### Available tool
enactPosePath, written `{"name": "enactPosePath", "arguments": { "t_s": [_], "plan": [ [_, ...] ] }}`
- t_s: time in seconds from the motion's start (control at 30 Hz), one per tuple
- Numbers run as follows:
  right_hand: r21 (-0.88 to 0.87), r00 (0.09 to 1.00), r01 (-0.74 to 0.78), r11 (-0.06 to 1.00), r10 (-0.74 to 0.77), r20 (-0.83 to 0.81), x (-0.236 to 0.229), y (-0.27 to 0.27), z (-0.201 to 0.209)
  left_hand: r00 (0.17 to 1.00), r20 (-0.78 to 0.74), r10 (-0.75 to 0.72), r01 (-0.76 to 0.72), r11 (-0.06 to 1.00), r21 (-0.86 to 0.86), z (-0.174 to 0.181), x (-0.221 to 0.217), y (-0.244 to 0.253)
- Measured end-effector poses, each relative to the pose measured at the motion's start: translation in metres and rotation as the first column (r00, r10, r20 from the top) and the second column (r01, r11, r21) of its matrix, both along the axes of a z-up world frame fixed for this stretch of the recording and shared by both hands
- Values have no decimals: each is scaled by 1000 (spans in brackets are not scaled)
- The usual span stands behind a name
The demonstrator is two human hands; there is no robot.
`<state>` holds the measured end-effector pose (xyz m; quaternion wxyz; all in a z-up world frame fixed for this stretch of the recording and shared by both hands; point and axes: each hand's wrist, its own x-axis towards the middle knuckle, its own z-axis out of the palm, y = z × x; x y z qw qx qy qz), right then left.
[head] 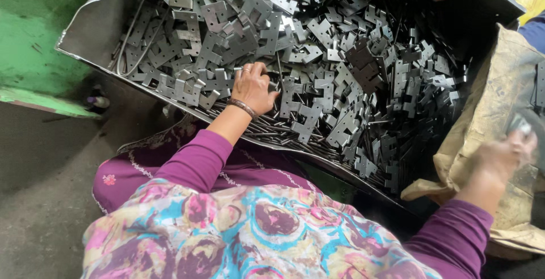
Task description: The person inserts metal rods into small metal brackets and places the assembled units into a large metal bin. The person handles the parts one at a time, repeatedly picking up brackets and rods, inserting the rods, and depositing the finished assemblies.
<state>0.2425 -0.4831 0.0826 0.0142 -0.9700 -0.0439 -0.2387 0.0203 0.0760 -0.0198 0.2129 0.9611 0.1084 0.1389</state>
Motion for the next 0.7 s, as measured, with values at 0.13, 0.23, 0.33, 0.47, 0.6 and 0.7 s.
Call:
{"name": "enactPosePath", "arguments": {
  "t_s": [0.13, 0.23, 0.33, 0.47, 0.6, 0.7],
  "plan": [
    [-305, 871, -465, 831, 492, 12, -55, 146, 9, 959, 272, 79, 166, 619, -768, 13, -7, -1],
    [144, 632, -720, 679, 727, -268, -105, 250, -7, 963, 216, 158, 242, -164, -956, 18, -5, 8],
    [71, 538, -783, 618, 730, -422, -138, 309, -29, 949, 280, 147, 257, 159, -953, 13, 0, 30],
    [135, 561, -720, 681, 685, -464, -155, 322, -48, 995, 77, -65, 93, 891, -445, -11, -9, 38],
    [279, 552, -689, 669, 733, -398, -149, 313, -56, 918, -314, -242, 324, 914, 243, -30, -8, 22],
    [360, 544, -603, 712, 697, -468, -151, 296, -70, 931, -217, -295, 356, 867, 348, -36, -8, 14]
  ]
}}
